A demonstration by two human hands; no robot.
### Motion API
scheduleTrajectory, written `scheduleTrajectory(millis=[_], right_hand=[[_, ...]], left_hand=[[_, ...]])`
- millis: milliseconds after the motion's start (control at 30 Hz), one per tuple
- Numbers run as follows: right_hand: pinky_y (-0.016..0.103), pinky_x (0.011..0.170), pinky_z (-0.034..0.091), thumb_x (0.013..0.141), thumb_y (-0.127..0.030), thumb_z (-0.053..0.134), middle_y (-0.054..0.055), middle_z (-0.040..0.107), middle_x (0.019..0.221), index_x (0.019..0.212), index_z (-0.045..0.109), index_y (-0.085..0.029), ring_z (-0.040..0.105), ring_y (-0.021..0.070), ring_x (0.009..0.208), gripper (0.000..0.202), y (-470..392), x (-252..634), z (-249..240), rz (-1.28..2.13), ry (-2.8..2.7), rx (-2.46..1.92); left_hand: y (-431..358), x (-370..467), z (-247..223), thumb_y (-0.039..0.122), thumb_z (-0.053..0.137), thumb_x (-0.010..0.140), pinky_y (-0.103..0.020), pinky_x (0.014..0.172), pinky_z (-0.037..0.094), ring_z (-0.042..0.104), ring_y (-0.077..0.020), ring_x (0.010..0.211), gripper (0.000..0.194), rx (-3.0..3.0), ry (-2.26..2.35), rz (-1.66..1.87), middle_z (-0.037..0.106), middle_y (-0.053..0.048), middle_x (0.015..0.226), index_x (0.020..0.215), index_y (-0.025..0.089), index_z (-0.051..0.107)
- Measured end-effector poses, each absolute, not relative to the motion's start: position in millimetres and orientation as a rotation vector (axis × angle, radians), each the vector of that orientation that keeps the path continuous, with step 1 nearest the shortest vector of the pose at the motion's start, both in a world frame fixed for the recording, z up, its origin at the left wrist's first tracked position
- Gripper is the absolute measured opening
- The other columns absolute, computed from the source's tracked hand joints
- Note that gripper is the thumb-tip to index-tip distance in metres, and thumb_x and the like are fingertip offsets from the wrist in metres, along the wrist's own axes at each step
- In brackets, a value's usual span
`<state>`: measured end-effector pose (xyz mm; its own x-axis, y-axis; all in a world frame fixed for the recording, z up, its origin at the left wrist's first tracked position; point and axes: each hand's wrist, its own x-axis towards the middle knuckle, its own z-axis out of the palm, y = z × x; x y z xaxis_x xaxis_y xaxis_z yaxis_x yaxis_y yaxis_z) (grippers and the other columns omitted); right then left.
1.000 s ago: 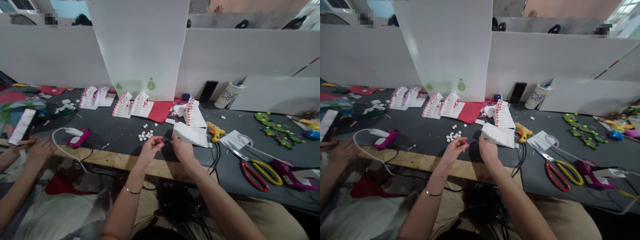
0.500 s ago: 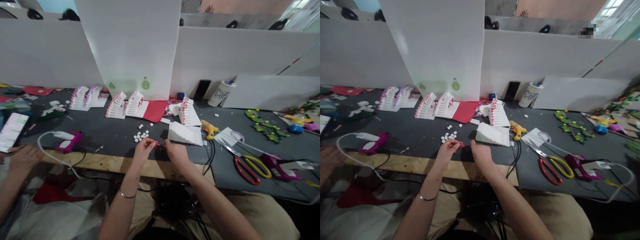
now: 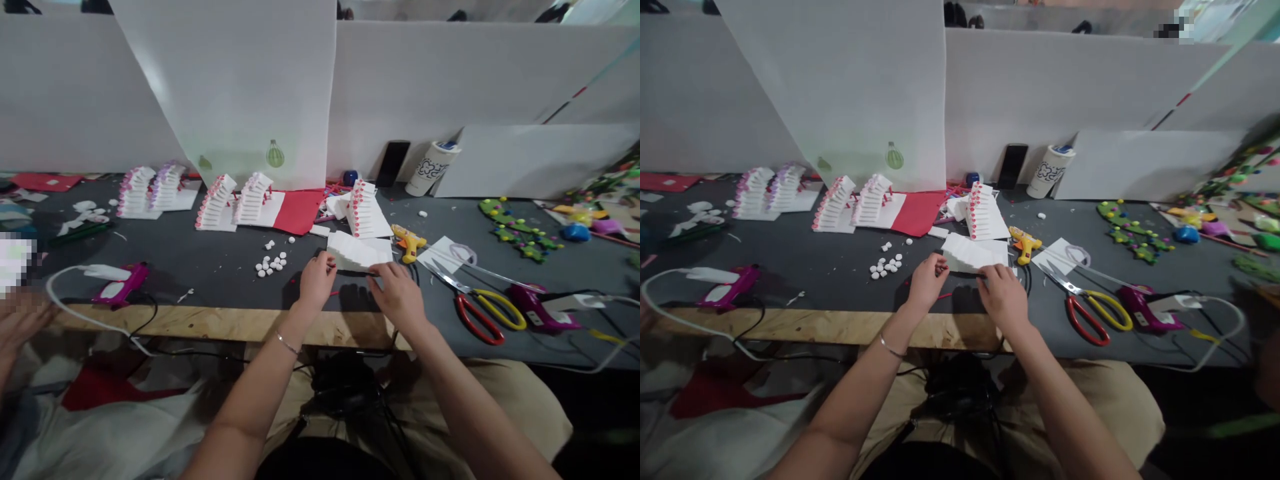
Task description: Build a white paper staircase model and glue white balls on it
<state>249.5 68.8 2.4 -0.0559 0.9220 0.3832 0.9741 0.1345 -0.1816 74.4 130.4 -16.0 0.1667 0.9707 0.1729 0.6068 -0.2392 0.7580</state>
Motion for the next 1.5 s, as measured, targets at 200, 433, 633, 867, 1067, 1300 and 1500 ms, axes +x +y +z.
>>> scheduleTrajectory(millis=[200, 433, 633, 867, 1067, 1300, 1500], right_hand=[[0.039, 0.088, 0.044, 0.089, -0.024, 0.052, 0.014, 0.063, 0.115, 0.120, 0.060, -0.014, 0.056, 0.0283, 0.102, 0.033, 103, 269, -9, -0.190, -2.007, -1.631], [0.038, 0.086, 0.043, 0.092, -0.026, 0.049, 0.012, 0.064, 0.119, 0.122, 0.062, -0.018, 0.057, 0.0264, 0.103, 0.033, 109, 269, -18, -0.139, -2.098, -1.592], [0.036, 0.083, 0.041, 0.093, -0.025, 0.048, 0.010, 0.065, 0.120, 0.123, 0.062, -0.020, 0.058, 0.0257, 0.101, 0.033, 108, 269, -18, -0.155, -2.135, -1.609], [0.036, 0.082, 0.041, 0.093, -0.023, 0.048, 0.010, 0.065, 0.120, 0.123, 0.061, -0.020, 0.058, 0.0253, 0.100, 0.033, 109, 271, -22, -0.146, -2.130, -1.621], [0.036, 0.081, 0.041, 0.093, -0.022, 0.048, 0.010, 0.065, 0.121, 0.123, 0.061, -0.019, 0.059, 0.0258, 0.099, 0.033, 109, 272, -23, -0.157, -2.119, -1.611], [0.036, 0.080, 0.040, 0.093, -0.022, 0.047, 0.010, 0.067, 0.119, 0.120, 0.062, -0.019, 0.060, 0.0258, 0.099, 0.031, 109, 272, -23, -0.167, -2.107, -1.596], [0.036, 0.081, 0.039, 0.094, -0.027, 0.049, 0.010, 0.068, 0.116, 0.120, 0.061, -0.019, 0.059, 0.0258, 0.100, 0.030, 106, 270, -20, -0.227, -2.095, -1.619]], left_hand=[[136, 88, -22, 0.007, 0.060, 0.083, -0.031, 0.080, 0.047, 0.063, -0.0175, 0.084, 0.021, 1.990, 1.561, 0.790, 0.069, -0.006, 0.092, 0.100, 0.019, 0.061], [138, 90, -23, 0.012, 0.063, 0.083, -0.033, 0.084, 0.045, 0.061, -0.0210, 0.091, 0.011, 2.017, 1.589, 0.780, 0.071, -0.006, 0.091, 0.088, 0.020, 0.068], [145, 94, -18, 0.020, 0.066, 0.083, -0.038, 0.089, 0.038, 0.061, -0.0229, 0.092, 0.007, 1.997, 1.747, 0.746, 0.073, -0.003, 0.090, 0.087, 0.024, 0.070], [148, 101, -19, 0.021, 0.067, 0.083, -0.038, 0.089, 0.036, 0.061, -0.0239, 0.095, 0.008, 1.996, 1.767, 0.708, 0.074, -0.004, 0.092, 0.088, 0.025, 0.071], [146, 107, -20, 0.024, 0.065, 0.085, -0.037, 0.088, 0.036, 0.060, -0.0226, 0.095, 0.010, 1.972, 1.749, 0.661, 0.075, -0.003, 0.094, 0.091, 0.024, 0.072], [146, 111, -20, 0.027, 0.065, 0.085, -0.035, 0.086, 0.034, 0.059, -0.0218, 0.095, 0.008, 1.963, 1.810, 0.642, 0.075, 0.000, 0.092, 0.088, 0.025, 0.072], [145, 111, -23, 0.027, 0.066, 0.085, -0.036, 0.085, 0.033, 0.059, -0.0222, 0.094, 0.006, 1.985, 1.802, 0.657, 0.075, 0.000, 0.093, 0.087, 0.025, 0.071]])
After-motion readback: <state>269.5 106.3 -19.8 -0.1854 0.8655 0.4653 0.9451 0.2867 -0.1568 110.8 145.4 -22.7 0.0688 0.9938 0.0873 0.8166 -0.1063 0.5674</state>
